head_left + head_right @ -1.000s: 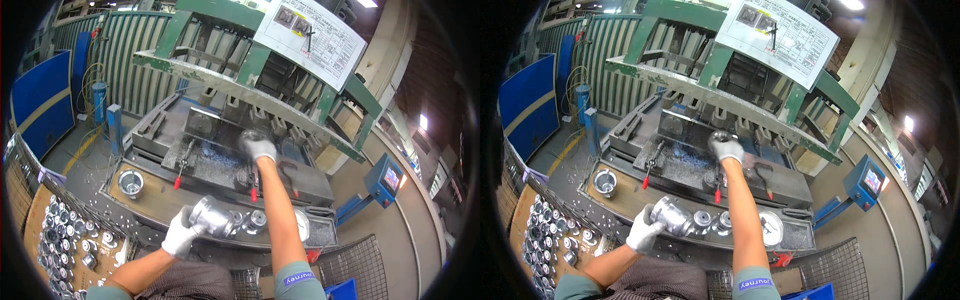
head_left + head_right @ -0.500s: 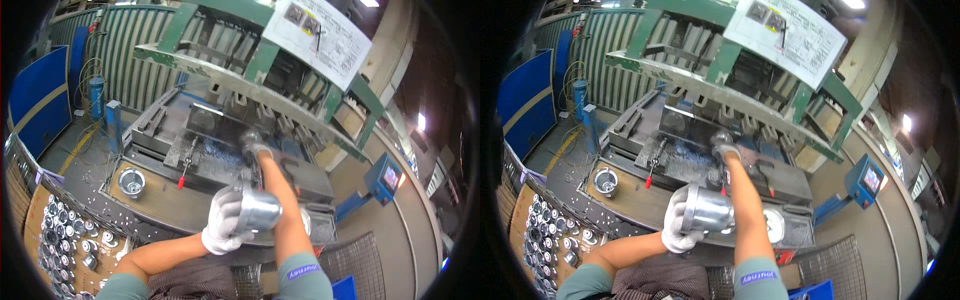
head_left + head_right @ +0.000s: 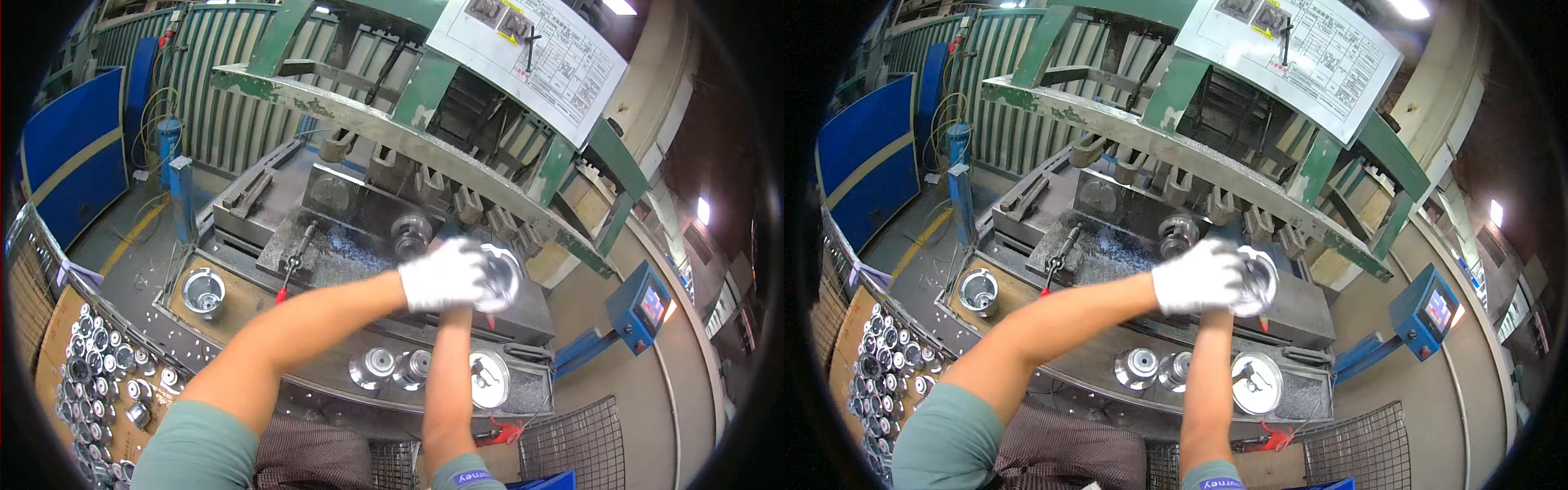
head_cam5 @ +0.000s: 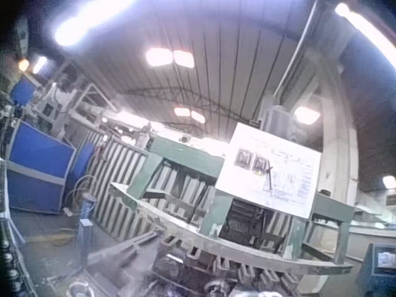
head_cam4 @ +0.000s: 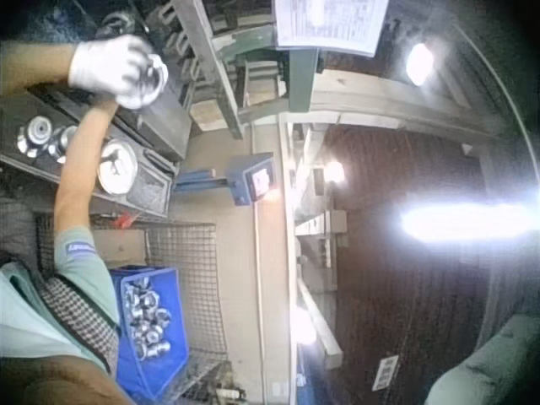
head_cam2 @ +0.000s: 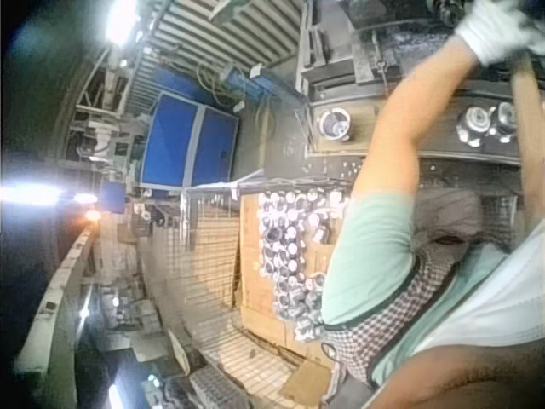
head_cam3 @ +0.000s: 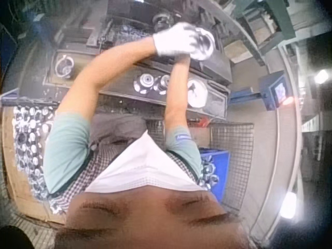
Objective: The person operates an industrial pressing machine to format metal components, sorting them from a storage bin into the machine and then into collection crates by hand.
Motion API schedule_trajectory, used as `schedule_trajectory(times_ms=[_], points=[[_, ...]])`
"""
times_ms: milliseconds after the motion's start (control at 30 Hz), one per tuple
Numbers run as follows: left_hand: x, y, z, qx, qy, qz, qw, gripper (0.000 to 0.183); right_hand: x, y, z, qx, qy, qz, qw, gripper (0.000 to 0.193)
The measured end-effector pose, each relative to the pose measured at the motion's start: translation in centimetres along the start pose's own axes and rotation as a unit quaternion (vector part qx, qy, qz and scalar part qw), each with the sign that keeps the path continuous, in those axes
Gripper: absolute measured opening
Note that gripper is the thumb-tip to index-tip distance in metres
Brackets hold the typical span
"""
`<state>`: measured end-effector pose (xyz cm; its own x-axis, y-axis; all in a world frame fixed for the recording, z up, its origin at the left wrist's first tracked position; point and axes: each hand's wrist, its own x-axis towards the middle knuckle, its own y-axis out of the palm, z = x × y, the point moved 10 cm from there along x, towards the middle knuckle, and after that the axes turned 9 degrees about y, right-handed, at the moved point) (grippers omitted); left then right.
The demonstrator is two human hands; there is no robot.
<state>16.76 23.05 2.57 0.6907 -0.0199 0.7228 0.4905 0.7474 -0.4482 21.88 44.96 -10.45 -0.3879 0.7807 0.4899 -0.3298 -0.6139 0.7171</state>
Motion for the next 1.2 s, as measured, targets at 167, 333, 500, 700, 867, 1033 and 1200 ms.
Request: schedule_trajectory(times_ms=[167,333,500,700,867,1033,1200], points=[[-1.2,4.6,3.8,-0.043,-0.091,0.175,0.979,0.015,-8.6,7.5,7.0,-0.395,-0.114,-0.138,0.901,0.062],[-1.4,-5.0,-2.6,-0.053,-0.178,-0.074,0.980,0.040,-15.3,21.0,9.3,-0.760,-0.146,-0.002,0.633,0.035],[-10.2,-6.9,-5.2,-0.378,-0.593,-0.140,0.696,0.106,-15.6,22.6,4.8,-0.618,0.018,-0.077,0.782,0.019],[-16.4,-15.5,0.0,-0.279,-0.594,-0.160,0.737,0.094,-11.2,26.7,-6.0,-0.605,0.102,0.003,0.789,0.039],[-22.7,-19.0,6.5,-0.022,-0.683,-0.018,0.730,0.096,-12.7,31.6,-8.2,-0.781,-0.109,-0.010,0.615,0.065],[-26.9,-12.3,14.4,-0.024,-0.761,0.161,0.628,0.112,-16.6,28.7,-18.9,-0.857,0.134,0.194,0.457,0.072],[-27.7,-7.0,16.0,-0.011,-0.753,0.218,0.620,0.104,-16.1,30.1,-21.9,-0.869,0.006,0.293,0.399,0.027]])
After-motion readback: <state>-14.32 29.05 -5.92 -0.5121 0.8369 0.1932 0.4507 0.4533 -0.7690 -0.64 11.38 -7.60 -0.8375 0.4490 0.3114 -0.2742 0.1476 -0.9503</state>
